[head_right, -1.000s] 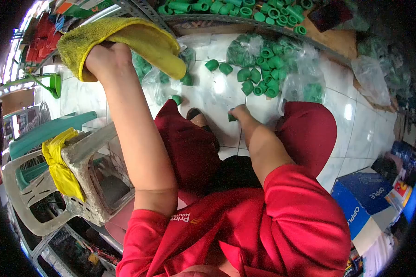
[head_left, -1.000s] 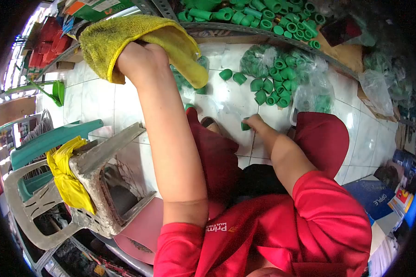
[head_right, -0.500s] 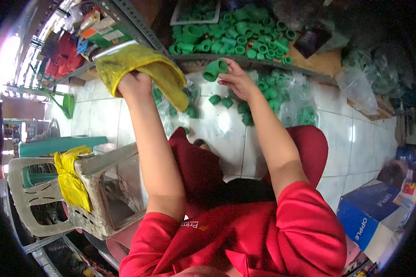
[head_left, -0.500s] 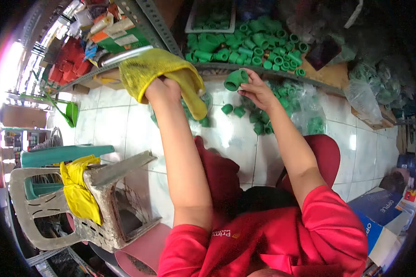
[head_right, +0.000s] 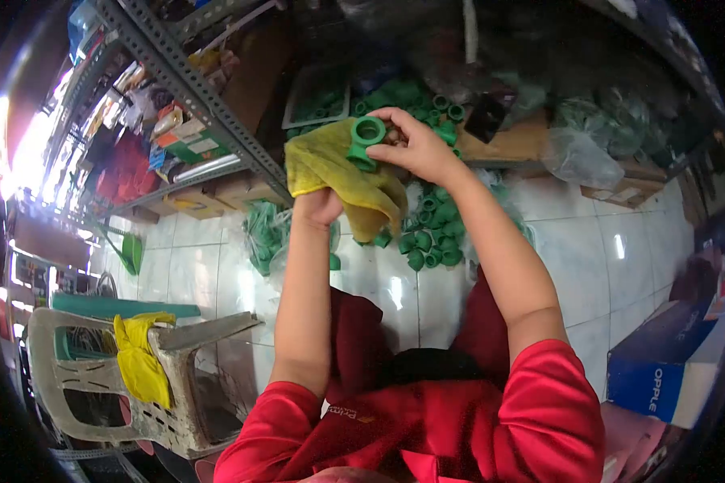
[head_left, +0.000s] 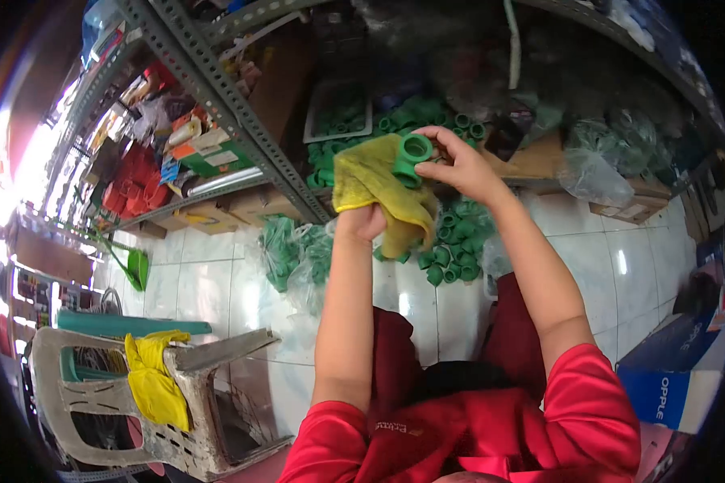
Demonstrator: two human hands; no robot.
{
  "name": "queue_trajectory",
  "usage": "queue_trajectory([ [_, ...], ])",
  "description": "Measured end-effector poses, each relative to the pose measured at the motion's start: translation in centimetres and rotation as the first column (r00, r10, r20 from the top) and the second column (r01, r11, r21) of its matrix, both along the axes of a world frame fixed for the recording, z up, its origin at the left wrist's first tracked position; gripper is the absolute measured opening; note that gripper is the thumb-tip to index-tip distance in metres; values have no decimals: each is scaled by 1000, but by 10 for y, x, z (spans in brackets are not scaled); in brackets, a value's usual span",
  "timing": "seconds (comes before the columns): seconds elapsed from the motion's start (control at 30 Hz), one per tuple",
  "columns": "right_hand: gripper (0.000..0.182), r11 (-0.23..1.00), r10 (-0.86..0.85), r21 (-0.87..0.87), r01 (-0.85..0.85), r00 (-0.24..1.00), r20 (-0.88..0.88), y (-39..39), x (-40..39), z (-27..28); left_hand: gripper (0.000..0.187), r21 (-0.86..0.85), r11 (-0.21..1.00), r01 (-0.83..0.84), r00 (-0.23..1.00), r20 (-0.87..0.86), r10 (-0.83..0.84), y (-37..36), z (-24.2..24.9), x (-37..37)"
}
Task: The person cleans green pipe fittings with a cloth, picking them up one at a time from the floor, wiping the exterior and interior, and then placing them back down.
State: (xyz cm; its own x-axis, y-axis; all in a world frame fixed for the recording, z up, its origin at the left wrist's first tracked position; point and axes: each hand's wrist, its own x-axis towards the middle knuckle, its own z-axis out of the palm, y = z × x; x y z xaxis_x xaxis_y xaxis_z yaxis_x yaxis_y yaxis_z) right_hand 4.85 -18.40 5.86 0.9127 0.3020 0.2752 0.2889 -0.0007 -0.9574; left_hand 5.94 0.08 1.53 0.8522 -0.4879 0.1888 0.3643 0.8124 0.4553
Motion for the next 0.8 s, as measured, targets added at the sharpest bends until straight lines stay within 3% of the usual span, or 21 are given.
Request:
queue_trajectory([
  [0.03, 46, 968, -119, -216, 127, 992, 51, -6, -9, 9, 41, 9, 999, 38, 999, 6, -38, -12, -1, -4],
  [0.07, 46, 966, -133, -214, 142, 989, 57, -12, -18, 15, 40, 19, 997, 74, 997, 10, -74, -23, -2, -6],
  [0.13, 49, 907, -149, -309, 285, 905, 399, -22, -30, 20, 40, 16, 994, 108, 994, -27, -107, -38, -2, -10],
  [0.2, 53, 917, -151, -298, 265, 922, 356, -36, -34, 13, 41, 3, 989, 150, 987, -65, -150, -50, -3, -13],
  [0.23, 58, 932, -135, -272, 240, 925, 354, -43, -36, 11, 42, -60, 968, 244, 963, -101, -249, -52, -2, -14],
  [0.33, 63, 946, -141, -225, 232, 923, 359, -54, -41, 12, 42, -22, 944, 331, 943, -40, -331, -63, 4, -21],
  [0.4, 64, 949, -161, -201, 244, 920, 358, -60, -41, 9, 43, -7, 943, 333, 938, -96, -332, -69, -4, -20],
  [0.47, 65, 992, -114, 66, 104, 978, 176, -69, -32, -5, 43, -136, 921, 366, 930, 17, -367, -78, -5, -25],
  [0.5, 64, 972, -166, 184, 147, 982, 93, -71, -23, -17, 41, -214, 896, 389, 912, -45, -407, -82, -3, -27],
  [0.53, 64, 972, -167, 185, 147, 982, 94, -74, -16, -32, 41, -213, 896, 390, 912, -45, -408, -83, 2, -28],
  [0.57, 60, 920, -205, 294, 258, 958, -199, -79, -9, -48, 40, -155, 939, 306, 947, -58, -317, -83, 7, -30],
  [0.6, 55, 849, -190, 360, 388, 858, -478, -83, -1, -70, 39, -96, 972, 216, 973, -65, -223, -83, 9, -31],
  [0.67, 42, 858, -12, 349, 376, 694, -720, -91, 25, -146, 38, -64, 989, 135, 988, -60, -139, -80, 10, -26],
  [0.73, 32, 955, -57, 126, 270, 582, -811, -71, -5, -121, 40, -86, 986, 142, 982, -112, -151, -72, 5, -19],
  [0.77, 32, 956, -55, 125, 265, 580, -813, -65, -10, -125, 41, -75, 992, 106, 983, -144, -116, -70, 10, -21],
  [0.8, 31, 968, 79, 200, 152, 572, -816, -60, -13, -131, 41, -75, 992, 99, 983, -146, -109, -68, 14, -21],
])
